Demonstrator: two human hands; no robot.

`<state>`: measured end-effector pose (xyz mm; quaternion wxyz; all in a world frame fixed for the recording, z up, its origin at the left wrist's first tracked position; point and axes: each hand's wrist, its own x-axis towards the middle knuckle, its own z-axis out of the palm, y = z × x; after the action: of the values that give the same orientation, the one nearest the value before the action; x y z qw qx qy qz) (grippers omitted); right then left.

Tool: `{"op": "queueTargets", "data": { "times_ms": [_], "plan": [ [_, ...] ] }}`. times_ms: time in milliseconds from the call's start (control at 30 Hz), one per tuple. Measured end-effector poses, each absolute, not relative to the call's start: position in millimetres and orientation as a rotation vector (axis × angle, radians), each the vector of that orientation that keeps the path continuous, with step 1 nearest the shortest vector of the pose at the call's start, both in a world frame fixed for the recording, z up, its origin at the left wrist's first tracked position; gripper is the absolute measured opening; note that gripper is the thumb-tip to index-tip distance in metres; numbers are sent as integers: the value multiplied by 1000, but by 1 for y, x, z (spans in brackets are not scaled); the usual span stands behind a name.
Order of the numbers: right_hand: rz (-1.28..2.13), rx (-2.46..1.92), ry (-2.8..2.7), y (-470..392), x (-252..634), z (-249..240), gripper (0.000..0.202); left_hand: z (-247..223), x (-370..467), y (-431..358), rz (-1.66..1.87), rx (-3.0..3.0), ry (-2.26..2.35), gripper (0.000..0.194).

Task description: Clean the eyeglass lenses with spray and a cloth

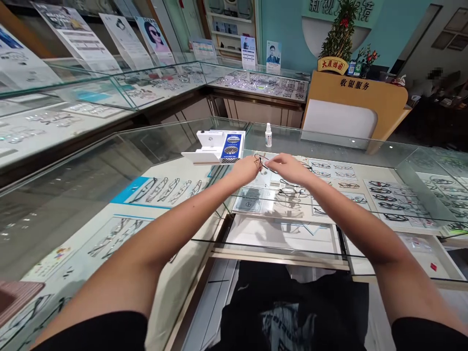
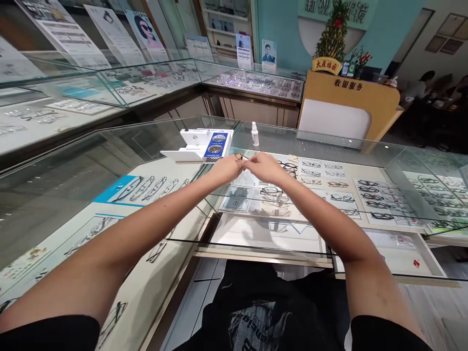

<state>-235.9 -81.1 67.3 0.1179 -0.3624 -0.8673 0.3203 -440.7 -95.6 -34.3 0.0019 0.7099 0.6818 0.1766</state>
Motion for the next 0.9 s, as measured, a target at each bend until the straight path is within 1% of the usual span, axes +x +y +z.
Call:
{"op": "queueTargets", "data": {
  "times_ms": [67, 133, 233, 333, 433, 533, 667, 733, 900],
  "plan": [
    [716, -1075, -2645, -80, -256, 48, 37, -32, -450, -123, 479, 2256, 2169, 16],
    [553, -1130, -2738, -80, -272, 31, 41, -31, -458, -148, 313, 2354, 2219, 19],
    [501, -1144, -2822, -83, -290, 11, 52, -30, -465, -173, 175, 2381, 2295, 23],
    [519, -1116, -2846, -85, -298, 2, 54, -25, -465, -181, 83, 2354, 2349, 25],
    [558, -1117, -2817, -83, -292, 8, 52, -13, -454, -182, 105, 2380, 2426, 24],
    [618, -1117, -2676, -75, -271, 26, 45, 4, -428, -181, 266, 2483, 2389, 25],
    [740, -1089, -2377, -55, -225, 49, 32, 13, -376, -168, 410, 2596, 1942, 24],
    [774, -1093, -2226, -44, -200, 56, 28, 11, -352, -156, 375, 2602, 1820, 23],
    [875, -1094, -1956, -31, -138, 62, 24, 2, -320, -127, 159, 2617, 1782, 19]
  ]
}}
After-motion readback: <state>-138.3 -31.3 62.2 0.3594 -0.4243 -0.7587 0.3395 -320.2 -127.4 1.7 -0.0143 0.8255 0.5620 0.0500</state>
